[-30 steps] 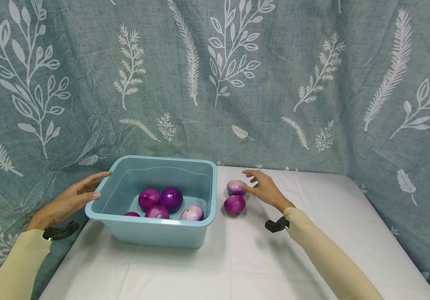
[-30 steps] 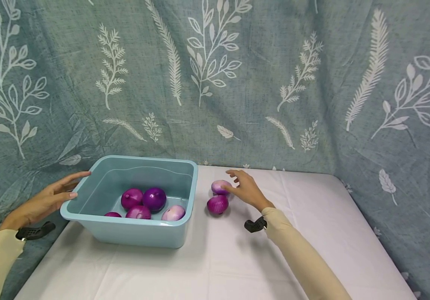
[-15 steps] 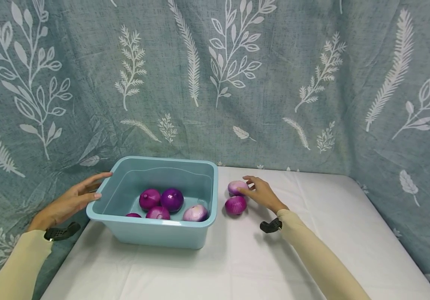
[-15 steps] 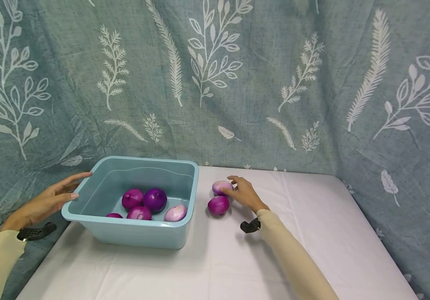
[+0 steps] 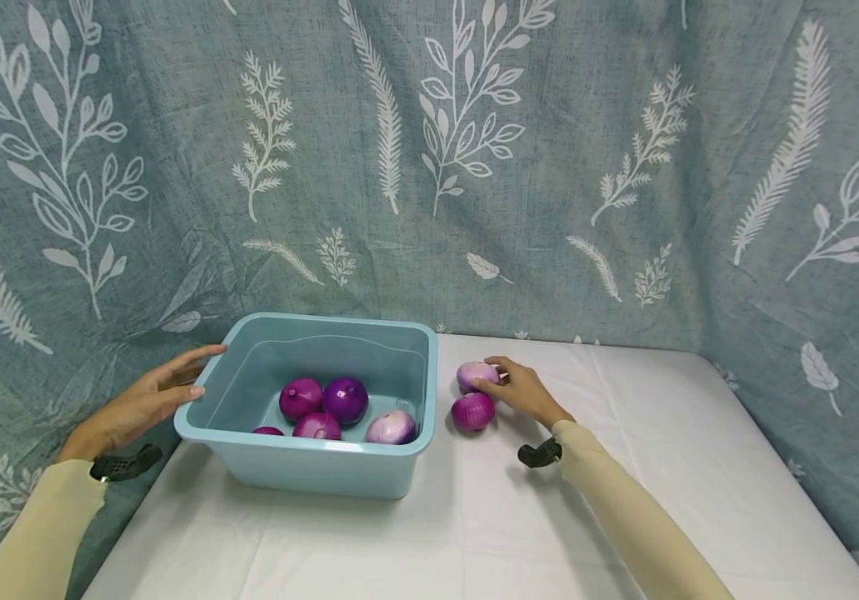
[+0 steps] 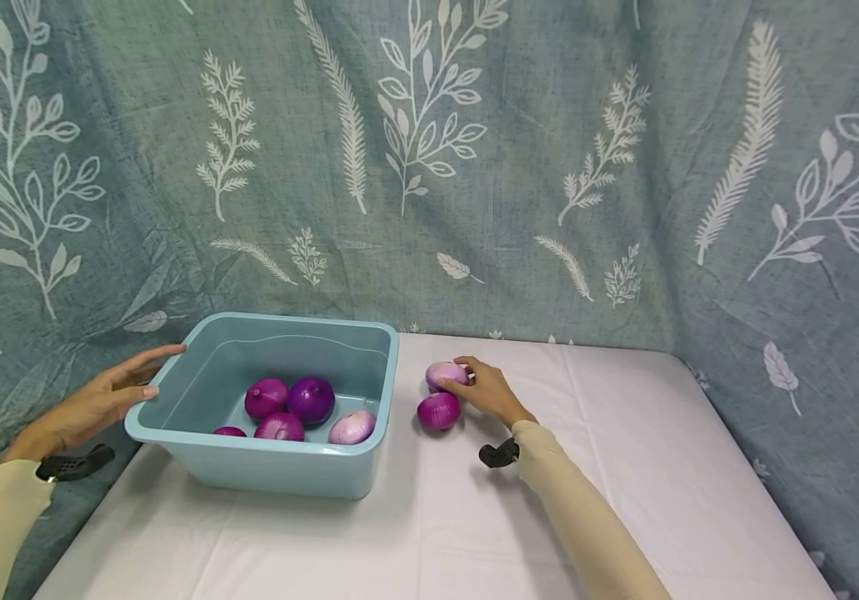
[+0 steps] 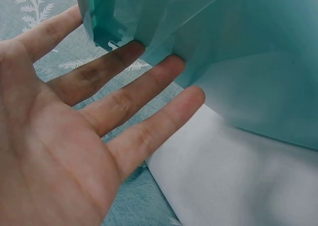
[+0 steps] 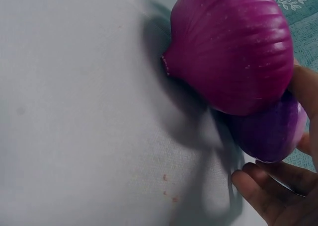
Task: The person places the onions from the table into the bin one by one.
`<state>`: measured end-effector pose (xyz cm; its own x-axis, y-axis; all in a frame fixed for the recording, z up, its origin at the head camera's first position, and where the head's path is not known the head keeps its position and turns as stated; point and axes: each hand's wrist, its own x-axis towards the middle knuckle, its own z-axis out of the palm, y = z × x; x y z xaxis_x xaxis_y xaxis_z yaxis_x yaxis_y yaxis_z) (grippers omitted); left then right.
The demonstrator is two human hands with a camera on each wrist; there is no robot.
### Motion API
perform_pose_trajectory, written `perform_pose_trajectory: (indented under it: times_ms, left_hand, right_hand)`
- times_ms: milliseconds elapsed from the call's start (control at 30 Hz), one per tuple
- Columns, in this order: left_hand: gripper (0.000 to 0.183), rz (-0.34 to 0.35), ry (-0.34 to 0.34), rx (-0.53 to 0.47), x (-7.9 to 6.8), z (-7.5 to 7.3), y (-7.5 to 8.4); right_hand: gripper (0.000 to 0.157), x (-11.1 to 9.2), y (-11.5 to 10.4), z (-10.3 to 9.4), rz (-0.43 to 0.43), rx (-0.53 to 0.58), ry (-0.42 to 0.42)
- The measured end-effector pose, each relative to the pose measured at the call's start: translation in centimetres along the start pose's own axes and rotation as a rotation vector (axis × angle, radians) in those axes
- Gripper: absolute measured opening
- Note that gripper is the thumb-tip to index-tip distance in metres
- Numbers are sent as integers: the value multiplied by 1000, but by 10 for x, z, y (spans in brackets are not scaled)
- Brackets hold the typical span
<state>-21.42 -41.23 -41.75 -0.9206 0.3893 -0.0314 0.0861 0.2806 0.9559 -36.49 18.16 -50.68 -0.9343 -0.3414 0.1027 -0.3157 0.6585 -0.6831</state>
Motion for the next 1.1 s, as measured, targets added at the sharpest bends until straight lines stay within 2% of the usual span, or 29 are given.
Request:
perform_pose_trajectory:
  times_ms: [600, 1100]
  left_hand:
    - [65, 5, -7, -6, 1, 0, -2]
    - [66, 27, -30, -28, 1, -2, -3]
  right_hand:
    - [70, 0, 3, -3, -6, 26, 54]
    - [68, -6, 4, -23, -43, 29, 103]
